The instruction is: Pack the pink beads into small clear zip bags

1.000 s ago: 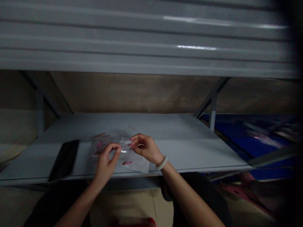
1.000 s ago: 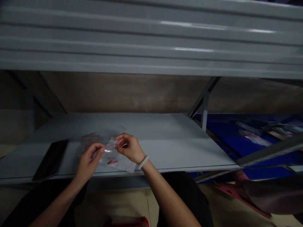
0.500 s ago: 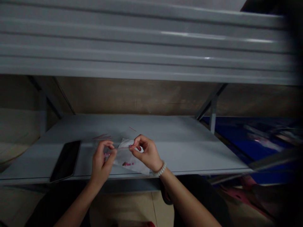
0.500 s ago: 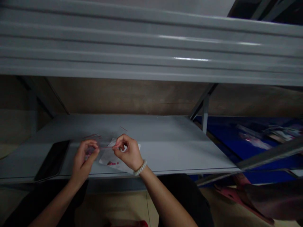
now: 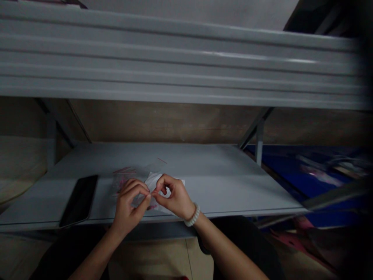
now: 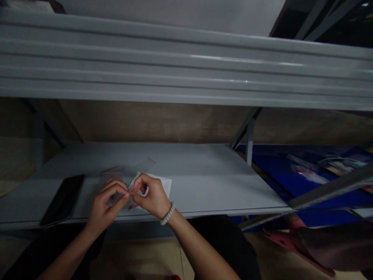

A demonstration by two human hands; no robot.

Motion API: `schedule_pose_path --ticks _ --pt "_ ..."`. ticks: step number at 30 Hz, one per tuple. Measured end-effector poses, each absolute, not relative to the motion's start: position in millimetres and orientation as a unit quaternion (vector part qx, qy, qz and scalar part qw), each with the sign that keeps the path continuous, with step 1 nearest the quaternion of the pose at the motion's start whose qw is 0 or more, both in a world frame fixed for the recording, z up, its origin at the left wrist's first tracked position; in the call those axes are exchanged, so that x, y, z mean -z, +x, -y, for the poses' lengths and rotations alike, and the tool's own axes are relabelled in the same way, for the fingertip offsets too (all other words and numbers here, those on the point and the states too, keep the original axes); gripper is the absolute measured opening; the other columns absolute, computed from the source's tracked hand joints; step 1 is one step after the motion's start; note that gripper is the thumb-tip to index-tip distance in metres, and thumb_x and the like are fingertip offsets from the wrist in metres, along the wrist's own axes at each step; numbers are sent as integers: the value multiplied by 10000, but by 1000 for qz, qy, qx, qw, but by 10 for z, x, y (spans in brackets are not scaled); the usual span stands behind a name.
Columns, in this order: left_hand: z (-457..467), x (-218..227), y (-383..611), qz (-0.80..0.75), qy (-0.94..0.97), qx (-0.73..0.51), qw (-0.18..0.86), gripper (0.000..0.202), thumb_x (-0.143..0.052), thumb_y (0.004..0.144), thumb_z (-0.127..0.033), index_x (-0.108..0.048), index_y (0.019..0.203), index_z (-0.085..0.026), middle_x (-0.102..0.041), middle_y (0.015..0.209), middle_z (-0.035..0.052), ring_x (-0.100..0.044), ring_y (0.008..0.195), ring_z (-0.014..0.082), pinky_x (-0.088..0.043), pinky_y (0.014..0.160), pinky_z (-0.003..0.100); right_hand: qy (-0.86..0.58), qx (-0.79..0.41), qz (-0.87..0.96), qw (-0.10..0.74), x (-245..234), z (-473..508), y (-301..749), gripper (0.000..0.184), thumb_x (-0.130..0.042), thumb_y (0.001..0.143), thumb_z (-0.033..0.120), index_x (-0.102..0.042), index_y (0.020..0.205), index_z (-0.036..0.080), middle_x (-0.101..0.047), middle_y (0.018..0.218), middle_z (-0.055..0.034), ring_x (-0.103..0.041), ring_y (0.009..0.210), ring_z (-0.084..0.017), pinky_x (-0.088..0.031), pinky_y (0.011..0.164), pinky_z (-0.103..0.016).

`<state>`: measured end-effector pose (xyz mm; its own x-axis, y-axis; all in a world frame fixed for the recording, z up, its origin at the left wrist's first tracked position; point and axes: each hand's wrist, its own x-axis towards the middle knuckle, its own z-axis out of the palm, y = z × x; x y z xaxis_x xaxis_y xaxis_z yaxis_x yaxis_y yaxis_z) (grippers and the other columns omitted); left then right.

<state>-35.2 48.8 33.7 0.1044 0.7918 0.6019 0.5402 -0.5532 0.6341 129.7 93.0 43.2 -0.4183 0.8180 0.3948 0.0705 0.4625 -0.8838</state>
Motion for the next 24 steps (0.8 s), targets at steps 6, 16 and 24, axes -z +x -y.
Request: schedule_pose_path --ticks 6,16,24 --pt "-539 -323 -436 -454 710 -503 192 78 -621 820 -196 -627 744 -185 -624 768 14 -590 759 159 -445 700 282 -301 -425 726 450 -465 -968 1369 145 -643 696 124 -515 706 192 -515 665 34 -430 596 -102 -363 566 -223" --pt "-564 -285 -491 -488 655 -529 228 68 -656 787 -223 -676 730 -194 -668 751 13 -622 741 155 -467 698 263 -312 -407 719 469 -485 -976 1369 195 -652 714 140 -469 688 204 -509 642 44 -461 592 -103 -363 563 -233" --pt "-624 -272 -536 -503 571 -561 328 46 -704 697 -243 -727 676 -209 -709 697 9 -637 659 146 -488 604 229 -310 -440 687 488 -426 -1013 1358 224 -696 738 206 -478 692 203 -502 642 41 -490 609 -110 -405 581 -244"
